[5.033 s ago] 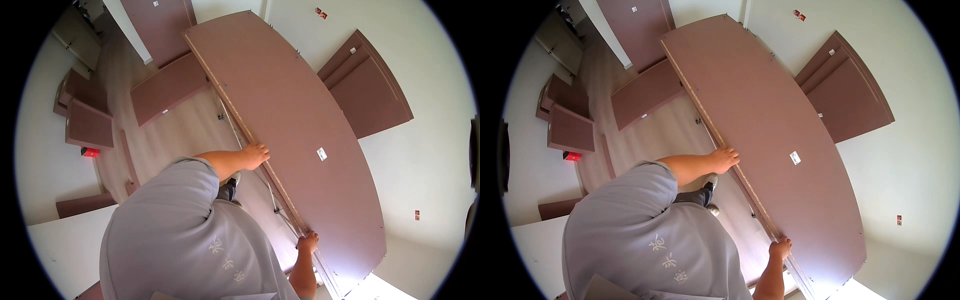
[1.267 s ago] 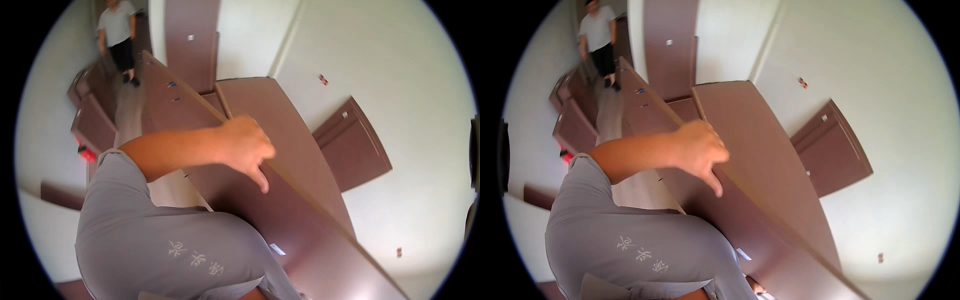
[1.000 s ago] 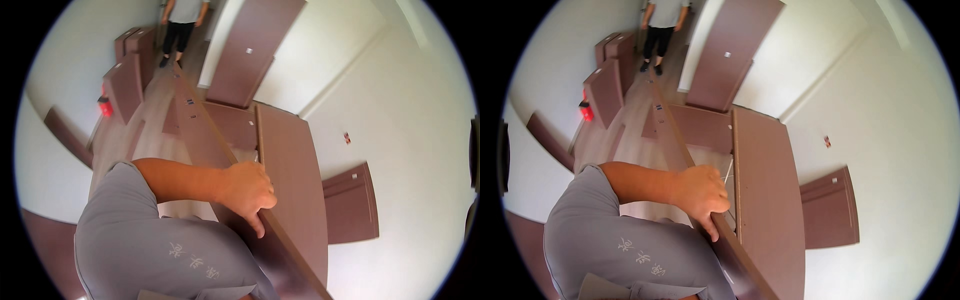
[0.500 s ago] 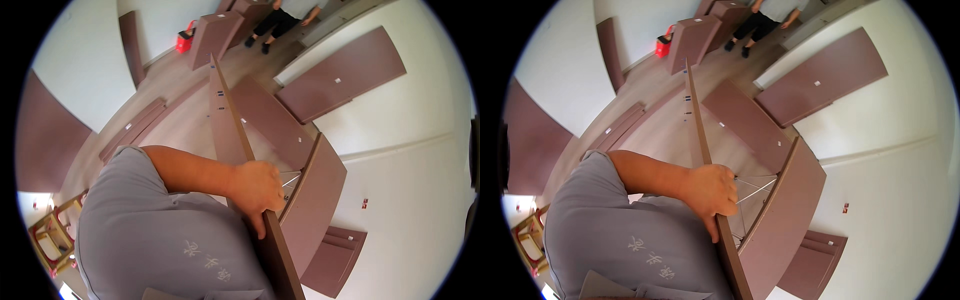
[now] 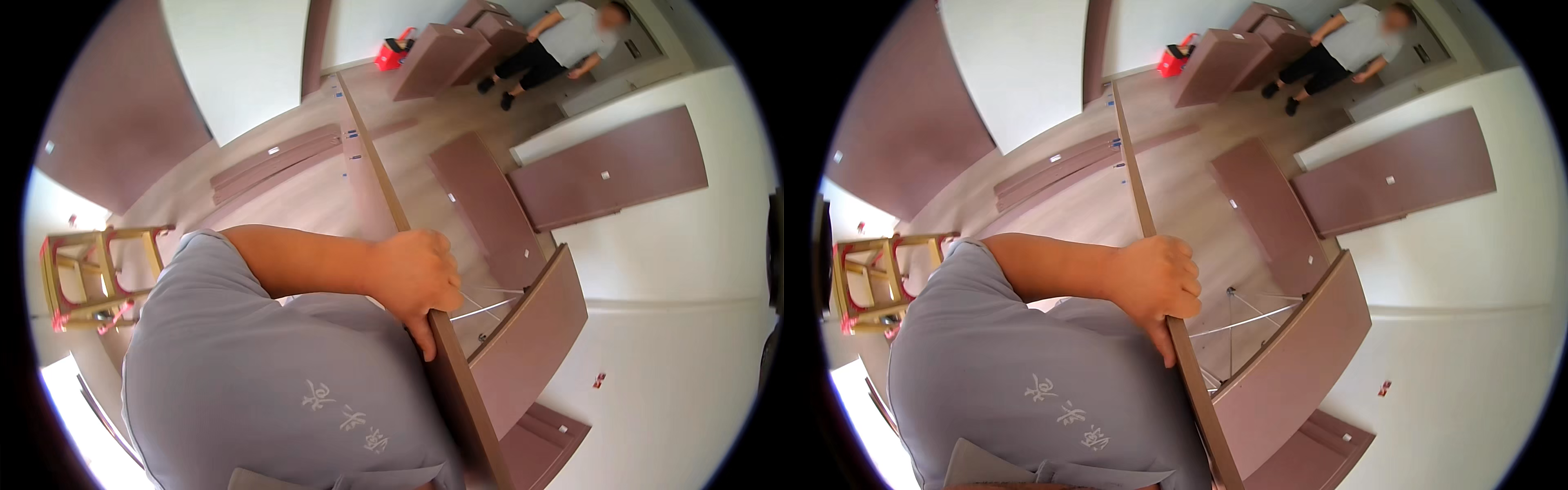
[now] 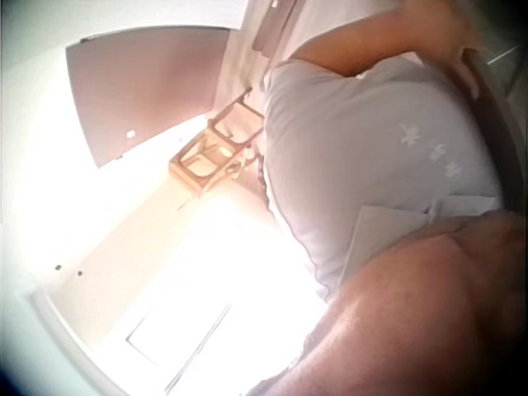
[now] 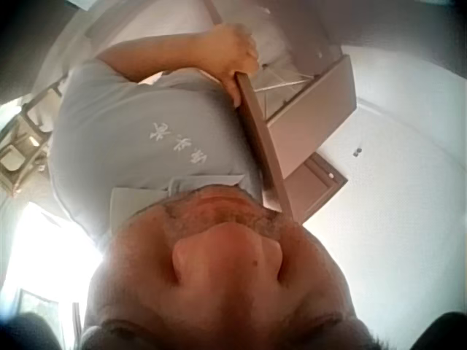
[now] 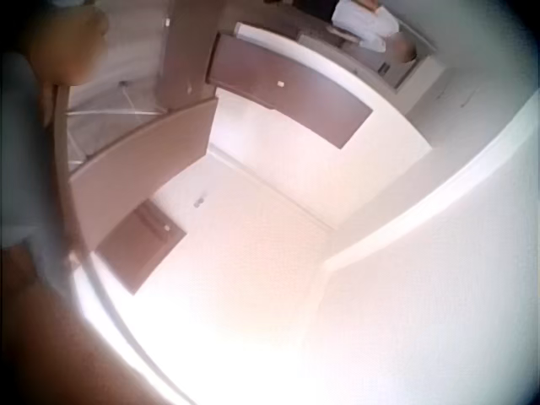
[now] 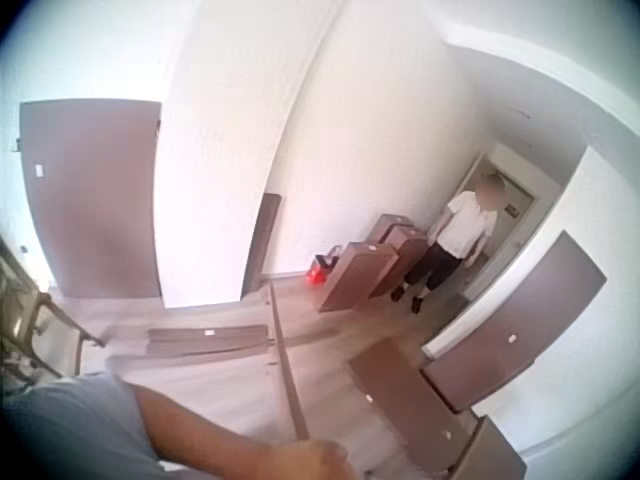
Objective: The person moves a large wooden panel into position, picks up a power drill to insert a screw, and handles fasteners and a screwdriver while working on the board.
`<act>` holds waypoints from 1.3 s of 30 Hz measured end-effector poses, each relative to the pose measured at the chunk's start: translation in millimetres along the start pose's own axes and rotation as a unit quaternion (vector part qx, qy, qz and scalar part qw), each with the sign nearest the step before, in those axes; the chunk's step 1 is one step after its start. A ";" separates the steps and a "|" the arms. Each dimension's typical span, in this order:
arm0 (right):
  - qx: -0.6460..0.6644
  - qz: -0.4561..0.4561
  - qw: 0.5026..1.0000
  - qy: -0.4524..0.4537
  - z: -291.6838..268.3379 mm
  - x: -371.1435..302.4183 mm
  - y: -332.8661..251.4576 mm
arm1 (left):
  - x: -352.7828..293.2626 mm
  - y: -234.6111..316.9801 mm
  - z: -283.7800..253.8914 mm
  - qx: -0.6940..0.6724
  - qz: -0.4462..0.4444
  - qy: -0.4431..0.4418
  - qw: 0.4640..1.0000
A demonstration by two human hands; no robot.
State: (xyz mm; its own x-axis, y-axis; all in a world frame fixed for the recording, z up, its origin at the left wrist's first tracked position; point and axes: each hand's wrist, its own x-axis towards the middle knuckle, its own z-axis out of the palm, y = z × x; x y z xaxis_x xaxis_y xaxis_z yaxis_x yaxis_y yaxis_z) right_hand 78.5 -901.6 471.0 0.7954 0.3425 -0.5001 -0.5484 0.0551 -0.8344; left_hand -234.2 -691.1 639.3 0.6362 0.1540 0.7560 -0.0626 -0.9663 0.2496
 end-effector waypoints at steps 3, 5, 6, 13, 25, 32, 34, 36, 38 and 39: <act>-0.005 -0.005 1.000 -0.031 0.6 -5.3 0.5 | -14.8 35.5 -14.7 0.023 -0.046 -0.034 0.998; -0.011 -0.002 0.999 -0.044 -5.5 -13.8 2.2 | -22.8 71.3 -13.8 0.003 -0.077 -0.017 0.997; -0.013 -0.004 0.999 -0.053 -1.9 -14.8 3.0 | -28.6 82.5 -17.2 0.009 -0.093 -0.039 0.995; -0.014 -0.011 0.994 -0.104 7.5 -35.4 3.0 | -49.5 155.7 -45.0 0.035 -0.150 -0.080 0.985; 0.054 -0.054 0.980 -0.182 66.3 -115.8 -7.7 | -88.2 211.4 -134.5 0.166 -0.134 0.098 0.972; 0.122 -0.099 0.961 -0.227 128.4 -202.1 -3.3 | -157.0 240.4 -231.7 0.250 -0.180 0.152 0.939; 0.149 -0.108 0.953 -0.241 152.8 -229.9 8.4 | -186.4 244.2 -269.3 0.280 -0.188 0.164 0.927; 0.158 -0.115 0.946 -0.258 170.9 -251.6 13.4 | -215.3 247.7 -295.1 0.299 -0.206 0.192 0.912; 0.176 -0.126 0.940 -0.264 180.5 -269.5 16.0 | -240.6 245.8 -317.2 0.324 -0.188 0.223 0.900; 0.183 -0.127 0.938 -0.267 188.4 -278.0 17.9 | -254.3 243.3 -329.1 0.334 -0.174 0.239 0.895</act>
State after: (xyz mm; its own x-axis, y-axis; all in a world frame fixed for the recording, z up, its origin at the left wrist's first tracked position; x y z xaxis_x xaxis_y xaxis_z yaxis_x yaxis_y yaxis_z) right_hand -201.0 -819.2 638.7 0.7227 0.6906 -0.0272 -0.4890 0.4831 -0.7263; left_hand -664.3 -897.5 706.9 0.1153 0.3855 0.9155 0.6503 -0.7260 0.2238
